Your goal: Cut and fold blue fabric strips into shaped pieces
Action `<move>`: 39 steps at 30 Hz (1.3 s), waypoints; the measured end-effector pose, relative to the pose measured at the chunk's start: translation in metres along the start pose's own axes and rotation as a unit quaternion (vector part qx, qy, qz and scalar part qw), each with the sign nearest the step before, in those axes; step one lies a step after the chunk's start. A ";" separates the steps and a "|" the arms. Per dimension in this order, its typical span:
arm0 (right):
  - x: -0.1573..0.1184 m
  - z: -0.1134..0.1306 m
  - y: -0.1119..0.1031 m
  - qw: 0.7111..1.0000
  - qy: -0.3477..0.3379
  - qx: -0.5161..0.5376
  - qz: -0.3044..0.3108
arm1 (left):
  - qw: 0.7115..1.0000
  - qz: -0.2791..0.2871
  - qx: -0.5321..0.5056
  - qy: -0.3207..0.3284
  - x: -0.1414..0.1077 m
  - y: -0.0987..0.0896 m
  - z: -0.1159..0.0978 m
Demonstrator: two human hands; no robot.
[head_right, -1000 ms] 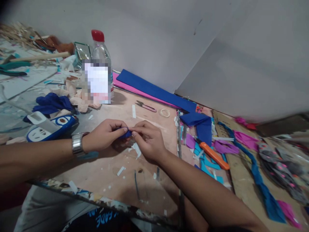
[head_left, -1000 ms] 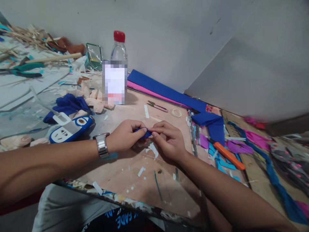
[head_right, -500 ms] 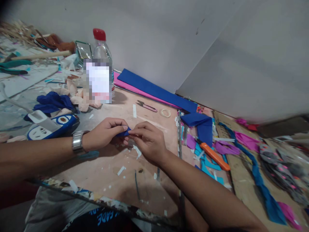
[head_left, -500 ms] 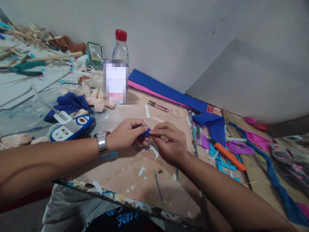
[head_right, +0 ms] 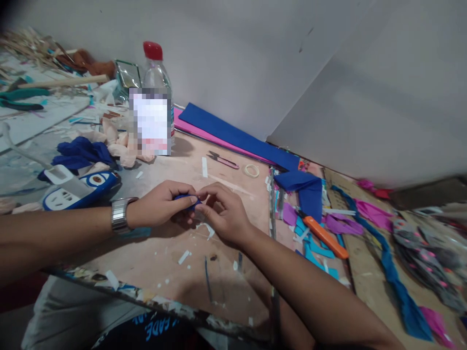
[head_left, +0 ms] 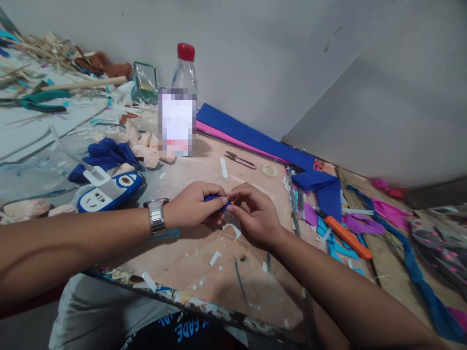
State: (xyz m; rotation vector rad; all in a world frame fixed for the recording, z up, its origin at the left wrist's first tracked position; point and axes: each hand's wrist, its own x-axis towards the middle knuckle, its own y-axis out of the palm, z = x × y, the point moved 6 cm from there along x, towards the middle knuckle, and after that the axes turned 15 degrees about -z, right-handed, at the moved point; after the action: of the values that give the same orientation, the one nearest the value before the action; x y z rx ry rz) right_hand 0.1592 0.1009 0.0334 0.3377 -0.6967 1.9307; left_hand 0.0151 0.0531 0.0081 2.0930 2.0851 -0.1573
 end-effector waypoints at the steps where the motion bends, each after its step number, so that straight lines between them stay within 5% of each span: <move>1: -0.001 -0.005 0.001 0.999 0.040 0.023 -0.001 | 1.000 -0.002 0.015 0.019 0.000 -0.001 -0.001; 6: -0.004 -0.020 0.008 0.981 0.171 0.095 0.002 | 0.984 -0.009 0.116 0.135 0.002 -0.004 -0.009; 15: -0.006 -0.024 0.001 0.957 0.258 0.105 -0.082 | 0.978 -0.030 0.158 0.134 0.001 -0.005 -0.008; 24: -0.011 -0.033 0.008 0.888 0.407 0.203 -0.068 | 0.936 -0.079 0.181 0.292 -0.003 -0.010 -0.022; 29: -0.012 -0.034 0.007 0.899 0.383 0.197 -0.085 | 0.932 -0.086 0.182 0.301 -0.005 -0.011 -0.027; 35: -0.006 -0.020 0.000 0.965 0.208 0.129 -0.094 | 0.951 -0.114 0.136 0.254 -0.005 -0.014 -0.028; 39: -0.003 -0.011 -0.002 0.982 0.136 0.106 -0.080 | 0.958 -0.118 0.102 0.240 -0.006 -0.013 -0.029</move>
State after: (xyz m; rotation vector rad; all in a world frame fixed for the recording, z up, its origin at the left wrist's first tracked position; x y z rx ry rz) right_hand 0.1631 0.1058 0.0231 0.2460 -0.2783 1.8543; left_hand 0.0003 0.0528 0.0368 2.1519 2.7069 0.1270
